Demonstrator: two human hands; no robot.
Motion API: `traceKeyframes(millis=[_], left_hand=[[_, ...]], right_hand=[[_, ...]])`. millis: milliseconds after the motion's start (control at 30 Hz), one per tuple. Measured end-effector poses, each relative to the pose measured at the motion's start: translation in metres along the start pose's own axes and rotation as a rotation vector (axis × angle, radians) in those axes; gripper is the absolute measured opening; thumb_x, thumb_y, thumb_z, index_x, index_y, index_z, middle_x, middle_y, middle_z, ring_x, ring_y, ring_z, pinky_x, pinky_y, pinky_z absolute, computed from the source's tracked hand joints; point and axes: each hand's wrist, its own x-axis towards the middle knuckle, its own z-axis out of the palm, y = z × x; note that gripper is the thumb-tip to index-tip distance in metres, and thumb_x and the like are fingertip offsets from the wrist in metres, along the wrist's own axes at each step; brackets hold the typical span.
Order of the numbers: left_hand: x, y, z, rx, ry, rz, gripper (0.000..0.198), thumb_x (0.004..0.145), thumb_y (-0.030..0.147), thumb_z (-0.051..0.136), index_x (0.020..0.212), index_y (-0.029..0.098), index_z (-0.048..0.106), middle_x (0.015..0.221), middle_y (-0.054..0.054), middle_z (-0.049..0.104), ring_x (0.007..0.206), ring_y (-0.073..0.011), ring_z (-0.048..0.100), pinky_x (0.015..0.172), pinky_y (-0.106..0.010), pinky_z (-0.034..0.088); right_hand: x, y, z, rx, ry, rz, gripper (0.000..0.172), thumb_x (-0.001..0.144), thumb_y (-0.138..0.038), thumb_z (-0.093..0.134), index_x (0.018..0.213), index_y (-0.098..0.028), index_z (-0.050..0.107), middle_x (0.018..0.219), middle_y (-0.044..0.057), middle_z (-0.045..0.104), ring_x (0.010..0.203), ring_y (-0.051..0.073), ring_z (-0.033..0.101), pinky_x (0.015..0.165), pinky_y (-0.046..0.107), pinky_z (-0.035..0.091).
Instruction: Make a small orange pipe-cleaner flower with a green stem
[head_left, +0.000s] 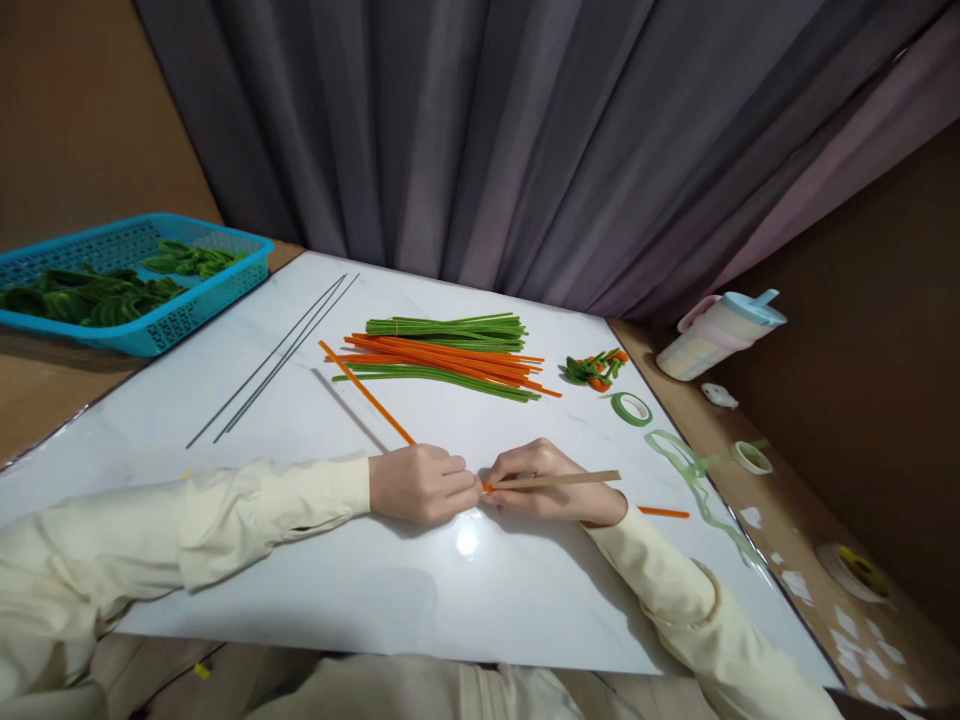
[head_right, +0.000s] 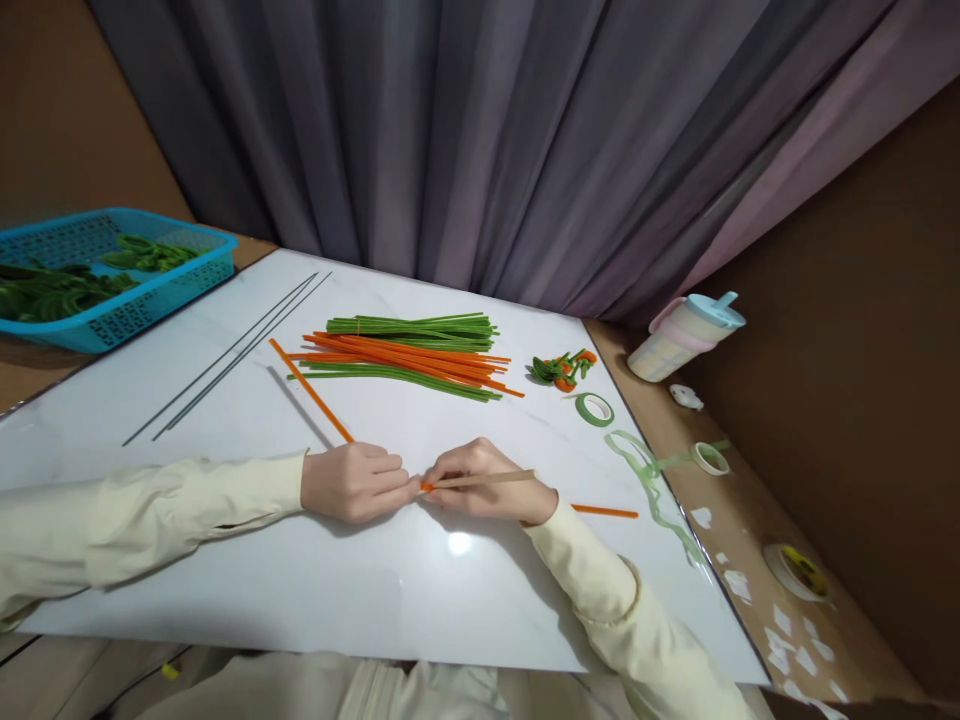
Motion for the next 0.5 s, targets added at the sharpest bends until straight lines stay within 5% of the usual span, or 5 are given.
traceKeyframes(millis=[200,500], left_hand=[[0.0005,0.0007,-0.0005,0.013,0.004,-0.004,0.015,0.084,0.013,0.049,0.069,0.013,0.052,0.056,0.002,0.042,0.051,-0.0108,0.042,0.042,-0.025,0.028],[0.0009,0.0010,0.0004,0.001,0.003,0.005,0.017,0.084,0.013,0.050,0.067,0.014,0.051,0.056,0.002,0.042,0.051,-0.0107,0.042,0.042,-0.025,0.028]], right_hand=[[-0.0008,0.0003,0.0012,0.051,-0.047,0.046,0.012,0.077,-0.018,0.055,0.070,-0.011,0.061,0.058,0.000,0.057,0.049,0.005,0.043,0.048,0.016,0.035],[-0.0011,-0.0010,0.0003,0.054,-0.081,0.045,0.010,0.077,-0.016,0.054,0.071,-0.010,0.060,0.061,0.000,0.056,0.051,0.006,0.044,0.049,0.016,0.035]])
